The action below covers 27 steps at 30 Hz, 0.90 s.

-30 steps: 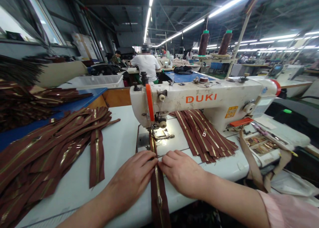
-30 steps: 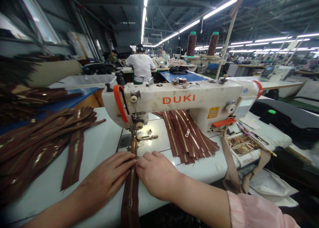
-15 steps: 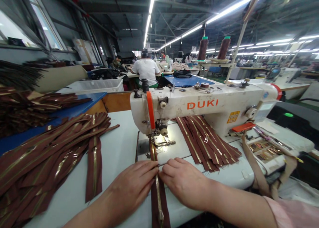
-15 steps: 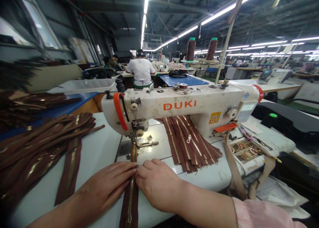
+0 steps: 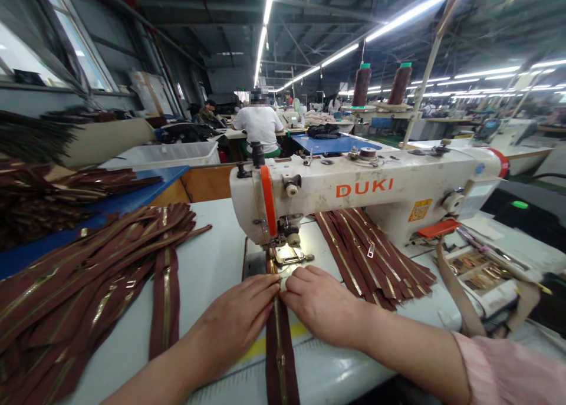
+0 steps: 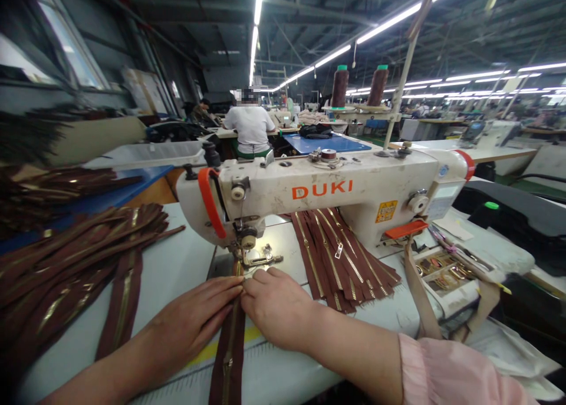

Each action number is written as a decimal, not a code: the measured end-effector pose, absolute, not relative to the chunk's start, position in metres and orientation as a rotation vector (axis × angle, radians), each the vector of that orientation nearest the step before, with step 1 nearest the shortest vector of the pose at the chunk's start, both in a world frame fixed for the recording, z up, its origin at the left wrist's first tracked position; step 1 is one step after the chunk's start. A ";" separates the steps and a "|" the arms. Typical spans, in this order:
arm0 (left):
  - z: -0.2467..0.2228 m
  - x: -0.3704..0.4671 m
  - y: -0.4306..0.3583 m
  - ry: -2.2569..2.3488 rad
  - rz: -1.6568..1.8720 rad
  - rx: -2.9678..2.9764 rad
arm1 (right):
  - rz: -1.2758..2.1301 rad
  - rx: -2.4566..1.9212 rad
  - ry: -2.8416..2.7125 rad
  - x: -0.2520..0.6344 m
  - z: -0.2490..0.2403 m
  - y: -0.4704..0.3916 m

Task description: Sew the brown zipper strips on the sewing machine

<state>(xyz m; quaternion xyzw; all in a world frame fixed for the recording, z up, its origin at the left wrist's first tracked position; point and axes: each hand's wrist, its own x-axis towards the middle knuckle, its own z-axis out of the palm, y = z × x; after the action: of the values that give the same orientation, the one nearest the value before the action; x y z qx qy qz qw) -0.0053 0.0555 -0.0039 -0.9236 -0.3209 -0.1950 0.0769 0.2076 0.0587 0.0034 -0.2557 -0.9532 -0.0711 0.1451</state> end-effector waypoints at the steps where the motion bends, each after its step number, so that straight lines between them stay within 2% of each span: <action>1: -0.005 -0.006 0.058 -0.972 -0.576 -2.753 | -0.206 -0.742 -2.743 0.206 0.004 0.062; 14: -0.005 -0.004 0.057 -0.938 -0.586 -2.569 | -0.186 -0.940 -2.655 0.193 -0.001 0.086; 27: -0.006 -0.001 0.056 -1.116 -0.557 -2.635 | -0.098 -1.020 -2.586 0.193 -0.007 0.082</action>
<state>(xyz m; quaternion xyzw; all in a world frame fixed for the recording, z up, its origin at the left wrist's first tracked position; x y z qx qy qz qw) -0.0010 0.0556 -0.0062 -0.8981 -0.3804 -0.1898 0.1127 0.1935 0.0817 -0.0069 -0.3606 -0.9147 -0.0347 0.1791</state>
